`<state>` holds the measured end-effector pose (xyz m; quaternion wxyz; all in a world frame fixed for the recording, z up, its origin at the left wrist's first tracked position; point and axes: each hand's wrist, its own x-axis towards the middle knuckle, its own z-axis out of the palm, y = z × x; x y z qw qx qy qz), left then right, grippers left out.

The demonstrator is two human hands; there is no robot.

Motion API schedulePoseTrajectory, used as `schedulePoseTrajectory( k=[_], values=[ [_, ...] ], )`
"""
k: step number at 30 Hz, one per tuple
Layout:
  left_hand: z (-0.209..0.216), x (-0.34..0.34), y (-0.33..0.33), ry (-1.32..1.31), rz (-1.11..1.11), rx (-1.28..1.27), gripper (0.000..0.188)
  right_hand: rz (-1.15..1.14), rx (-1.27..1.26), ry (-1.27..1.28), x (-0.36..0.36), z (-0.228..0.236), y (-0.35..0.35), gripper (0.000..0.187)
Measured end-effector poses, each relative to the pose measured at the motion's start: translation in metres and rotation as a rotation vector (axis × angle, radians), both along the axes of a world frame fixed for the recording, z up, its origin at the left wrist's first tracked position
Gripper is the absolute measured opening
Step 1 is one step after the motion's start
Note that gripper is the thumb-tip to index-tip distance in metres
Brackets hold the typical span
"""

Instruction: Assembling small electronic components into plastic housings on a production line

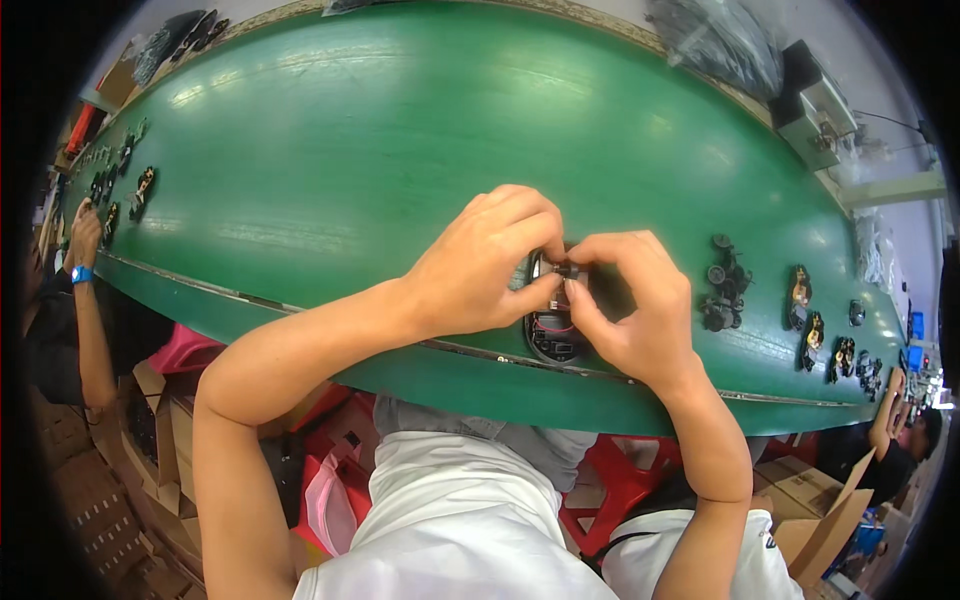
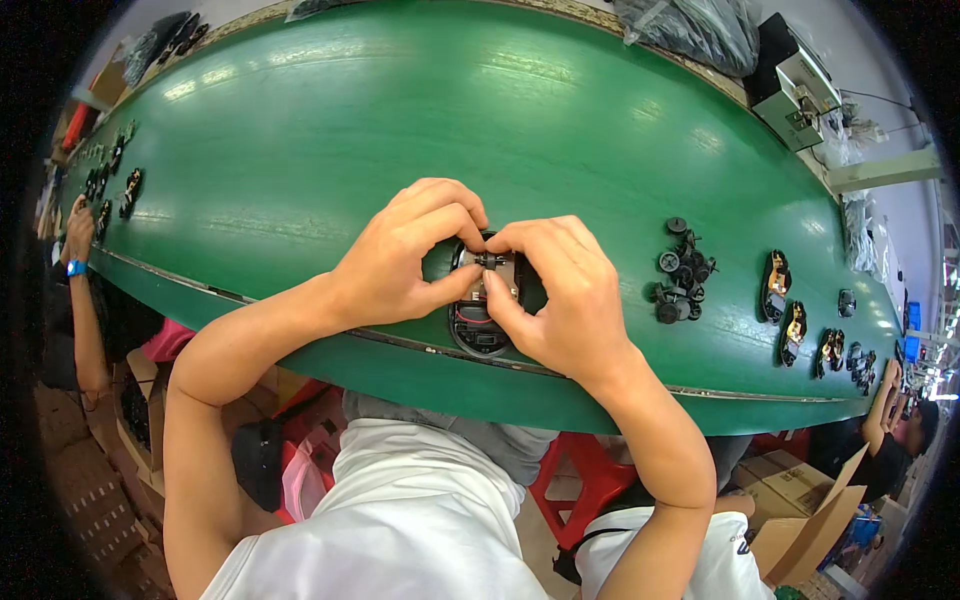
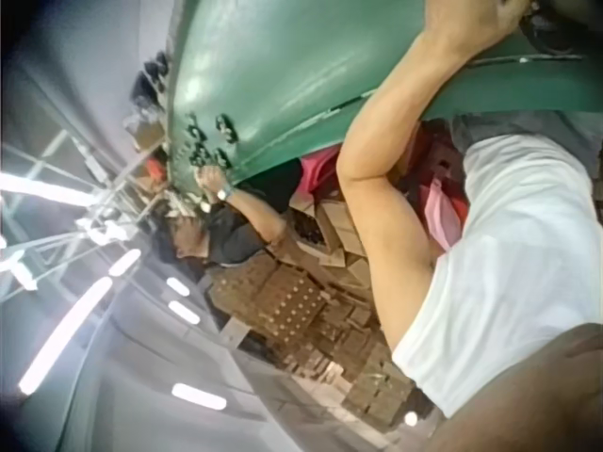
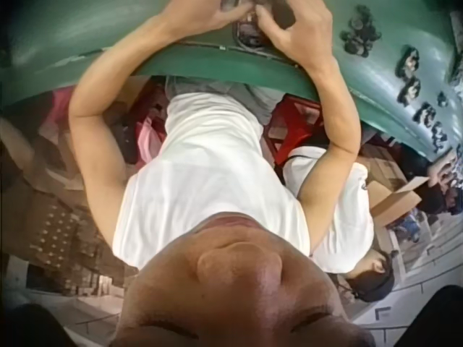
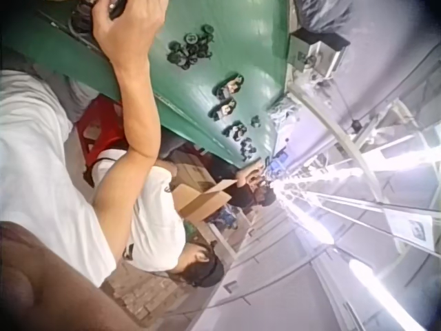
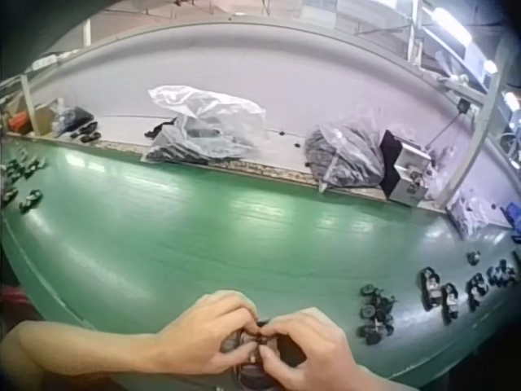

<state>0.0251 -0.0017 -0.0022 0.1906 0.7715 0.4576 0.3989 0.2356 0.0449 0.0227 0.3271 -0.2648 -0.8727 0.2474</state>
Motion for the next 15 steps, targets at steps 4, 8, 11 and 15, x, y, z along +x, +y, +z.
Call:
schedulePoseTrajectory(
  k=[4,8,11,15],
  values=[
    [-0.003,0.001,0.002,-0.016,-0.003,0.038,0.023,0.014,0.038,-0.008,0.003,-0.005,0.005,0.024],
    [-0.003,0.004,0.001,-0.009,0.009,0.025,0.022,0.026,0.041,0.027,0.006,-0.004,0.007,0.022],
    [-0.003,0.006,0.002,-0.015,0.005,0.049,0.022,0.052,0.079,-0.033,0.007,0.001,0.006,0.021],
    [-0.003,0.007,0.002,0.018,0.020,0.067,0.022,0.048,0.104,-0.152,0.005,0.012,0.005,0.018]
  ],
)
